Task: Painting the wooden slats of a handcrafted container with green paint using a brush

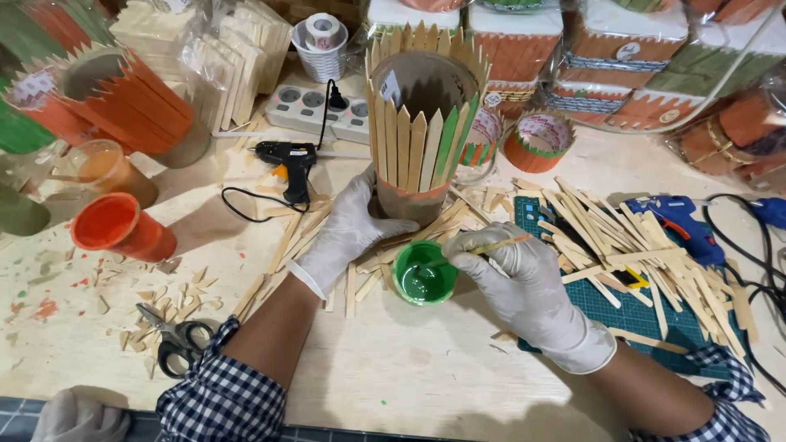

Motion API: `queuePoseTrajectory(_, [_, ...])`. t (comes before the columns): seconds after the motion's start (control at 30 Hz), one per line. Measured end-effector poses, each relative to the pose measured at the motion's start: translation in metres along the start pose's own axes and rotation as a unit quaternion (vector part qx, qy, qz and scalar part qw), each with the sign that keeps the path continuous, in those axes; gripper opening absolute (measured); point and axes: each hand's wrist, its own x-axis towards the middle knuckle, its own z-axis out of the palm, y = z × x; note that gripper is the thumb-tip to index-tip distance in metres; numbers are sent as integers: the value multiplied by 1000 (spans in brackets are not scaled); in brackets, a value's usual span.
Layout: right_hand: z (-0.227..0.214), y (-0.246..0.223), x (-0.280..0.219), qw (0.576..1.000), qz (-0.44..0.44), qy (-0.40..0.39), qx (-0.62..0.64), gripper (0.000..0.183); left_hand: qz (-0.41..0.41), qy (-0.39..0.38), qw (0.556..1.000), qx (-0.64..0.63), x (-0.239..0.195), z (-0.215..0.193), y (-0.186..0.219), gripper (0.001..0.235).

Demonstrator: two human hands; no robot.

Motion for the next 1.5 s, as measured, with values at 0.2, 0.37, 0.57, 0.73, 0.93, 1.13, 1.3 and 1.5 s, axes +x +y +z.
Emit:
queuePoseTrajectory(0.2, [1, 1, 2, 999, -35, 1, -9, 5, 18, 7, 1000, 19, -2, 1, 12, 65])
queuePoseTrajectory(0.37, [3, -5, 2, 1000, -25, 7, -2, 3, 17, -1, 1000, 20, -8, -3, 38, 64])
queuePoseTrajectory(0.57, [-7, -2, 2, 999, 36, 22, 7, 3, -45, -21, 998, 26, 1, 1, 10, 70])
queuePoseTrajectory(0.73, [-18, 2, 8, 981, 160, 63, 90, 7, -55, 0, 995, 81, 8, 5, -12, 82])
queuePoseTrajectory(0.93, [-18, 7, 12, 951, 240, 101, 168, 4, -29, -2, 995, 99, 2, 2, -15, 74])
queuePoseTrajectory(1.13, [-5, 19, 3, 991, 69, 67, 96, 3, -25, -8, 998, 53, 5, 0, -35, 69])
queuePoseTrajectory(1.3, [-13, 6, -2, 990, 62, 78, 96, 5, -21, 1, 1000, 17, -9, 3, -2, 64])
queuePoseTrajectory(1.5, [-19, 8, -21, 966, 97, 129, 201, 12, -29, 2, 1000, 0, 0, 1, -14, 65])
